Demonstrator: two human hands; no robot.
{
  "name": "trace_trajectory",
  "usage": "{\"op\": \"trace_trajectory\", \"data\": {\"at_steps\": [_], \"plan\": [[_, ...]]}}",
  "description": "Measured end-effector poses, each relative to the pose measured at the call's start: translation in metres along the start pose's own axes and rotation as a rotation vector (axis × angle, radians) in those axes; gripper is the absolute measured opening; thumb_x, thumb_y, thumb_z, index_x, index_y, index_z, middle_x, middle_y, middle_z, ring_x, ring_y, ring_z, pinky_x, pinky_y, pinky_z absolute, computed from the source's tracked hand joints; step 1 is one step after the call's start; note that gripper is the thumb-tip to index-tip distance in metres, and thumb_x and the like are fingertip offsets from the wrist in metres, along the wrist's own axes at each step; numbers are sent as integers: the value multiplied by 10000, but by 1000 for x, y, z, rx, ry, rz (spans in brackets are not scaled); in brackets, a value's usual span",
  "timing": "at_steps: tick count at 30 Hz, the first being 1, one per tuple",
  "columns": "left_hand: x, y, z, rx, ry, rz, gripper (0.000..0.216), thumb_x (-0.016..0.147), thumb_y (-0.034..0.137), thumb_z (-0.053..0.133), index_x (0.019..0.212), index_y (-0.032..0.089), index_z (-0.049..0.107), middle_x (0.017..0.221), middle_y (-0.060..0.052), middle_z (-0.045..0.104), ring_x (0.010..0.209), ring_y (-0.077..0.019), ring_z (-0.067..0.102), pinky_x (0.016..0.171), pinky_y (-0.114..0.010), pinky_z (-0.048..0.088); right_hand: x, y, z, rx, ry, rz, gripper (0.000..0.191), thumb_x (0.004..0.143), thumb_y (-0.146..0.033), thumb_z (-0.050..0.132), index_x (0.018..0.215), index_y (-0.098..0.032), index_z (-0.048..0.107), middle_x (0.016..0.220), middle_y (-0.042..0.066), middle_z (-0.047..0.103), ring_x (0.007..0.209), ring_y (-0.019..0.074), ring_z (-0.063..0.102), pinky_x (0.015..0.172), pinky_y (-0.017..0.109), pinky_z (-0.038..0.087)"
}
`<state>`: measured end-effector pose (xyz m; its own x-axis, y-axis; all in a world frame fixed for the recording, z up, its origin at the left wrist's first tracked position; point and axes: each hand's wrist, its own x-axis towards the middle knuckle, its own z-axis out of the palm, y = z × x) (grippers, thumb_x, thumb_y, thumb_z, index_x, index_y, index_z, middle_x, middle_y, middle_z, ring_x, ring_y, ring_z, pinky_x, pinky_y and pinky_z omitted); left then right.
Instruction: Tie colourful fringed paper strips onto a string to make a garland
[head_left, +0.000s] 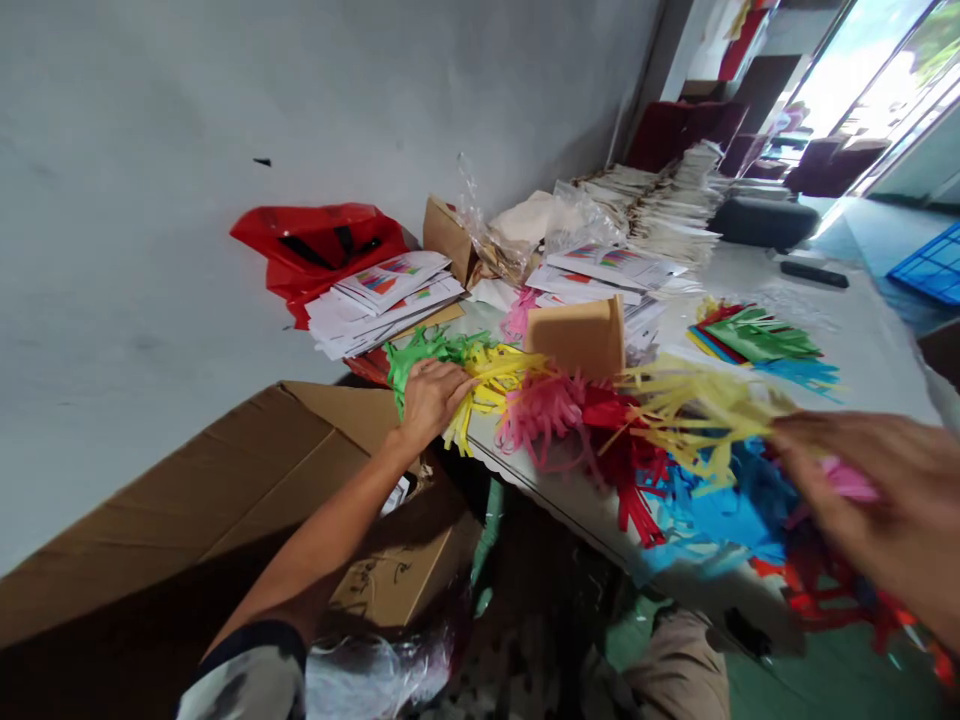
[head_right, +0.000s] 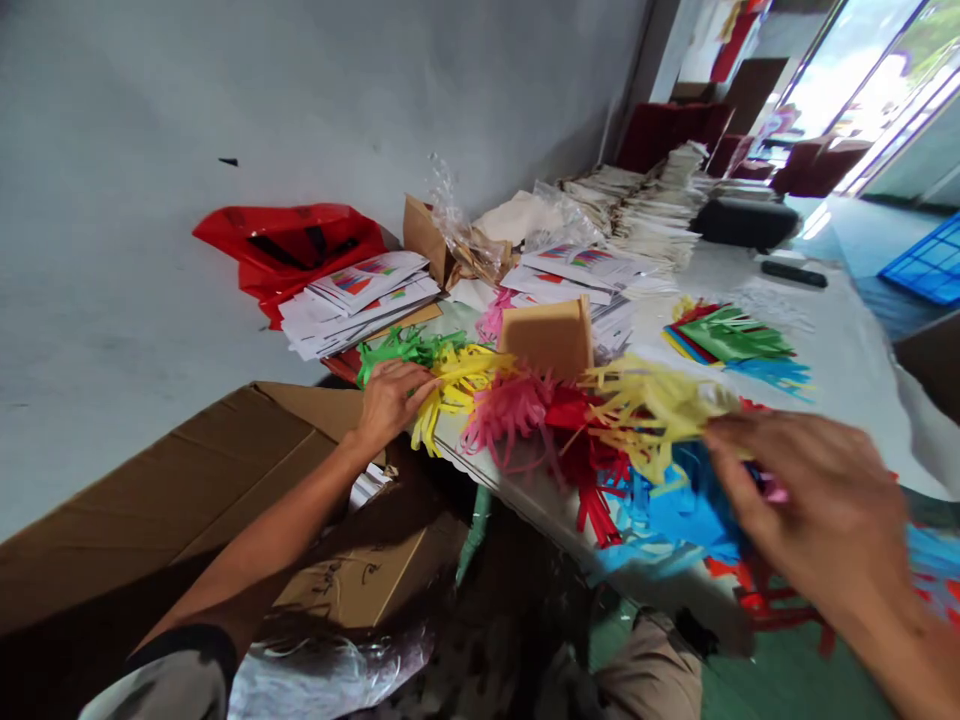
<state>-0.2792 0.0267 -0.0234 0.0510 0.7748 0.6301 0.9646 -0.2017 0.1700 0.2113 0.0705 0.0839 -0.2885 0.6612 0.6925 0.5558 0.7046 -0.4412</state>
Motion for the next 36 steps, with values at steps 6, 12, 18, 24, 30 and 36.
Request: {"op": "trace_trajectory", "data": {"at_steps": [6, 12, 18, 24, 30, 36], "plan": [[-2, 10, 0, -24, -21, 7, 322, 1065, 452, 548, 996, 268, 803, 966, -55, 753, 914, -225, 679, 952, -408, 448, -33, 29, 42, -360, -426, -312, 261, 901, -480, 652, 1126, -448, 779, 1033, 87, 824, 854, 374, 733, 760, 577, 483], [-3, 27, -1, -83, 1, 33, 259, 1042, 439, 601, 1057, 271, 798, 1024, -64, 755, 979, -227, 683, 965, -403, 446, 16, -55, 122, -262, -415, -272, 213, 996, -306, 603, 1135, -278, 762, 1174, 101, 782, 1027, 301, 683, 902, 446, 457], [-3, 35, -5, -145, -7, 65, 235, 1029, 430, 627, 1009, 260, 790, 1035, -56, 776, 983, -219, 703, 973, -405, 453, 43, -93, 229, -120, -500, -222, 159, 991, -310, 678, 1094, -205, 739, 1159, 122, 735, 1032, 248, 649, 943, 408, 515], [-7, 34, -5, -196, 20, 1, 243, 1023, 448, 635, 1114, 271, 775, 1089, -63, 764, 1025, -230, 699, 974, -407, 460, 44, -80, 265, -137, -526, -239, 262, 1037, -419, 630, 1123, -181, 698, 1121, 66, 710, 954, 181, 671, 885, 378, 573], [-18, 35, -4, -375, 104, -224, 213, 1008, 437, 669, 1035, 233, 728, 1004, -54, 722, 932, -207, 670, 867, -352, 514, 47, -74, 267, -175, -537, -272, 242, 967, -167, 606, 749, -187, 709, 772, 59, 705, 704, 174, 545, 708, 318, 359], [-19, 31, 5, -397, 65, -231, 179, 1050, 348, 585, 1043, 233, 723, 1013, -60, 726, 989, -216, 674, 897, -358, 520, 47, -82, 262, -172, -539, -328, 213, 945, -92, 597, 817, -194, 734, 814, 62, 738, 762, 198, 572, 752, 324, 349]]}}
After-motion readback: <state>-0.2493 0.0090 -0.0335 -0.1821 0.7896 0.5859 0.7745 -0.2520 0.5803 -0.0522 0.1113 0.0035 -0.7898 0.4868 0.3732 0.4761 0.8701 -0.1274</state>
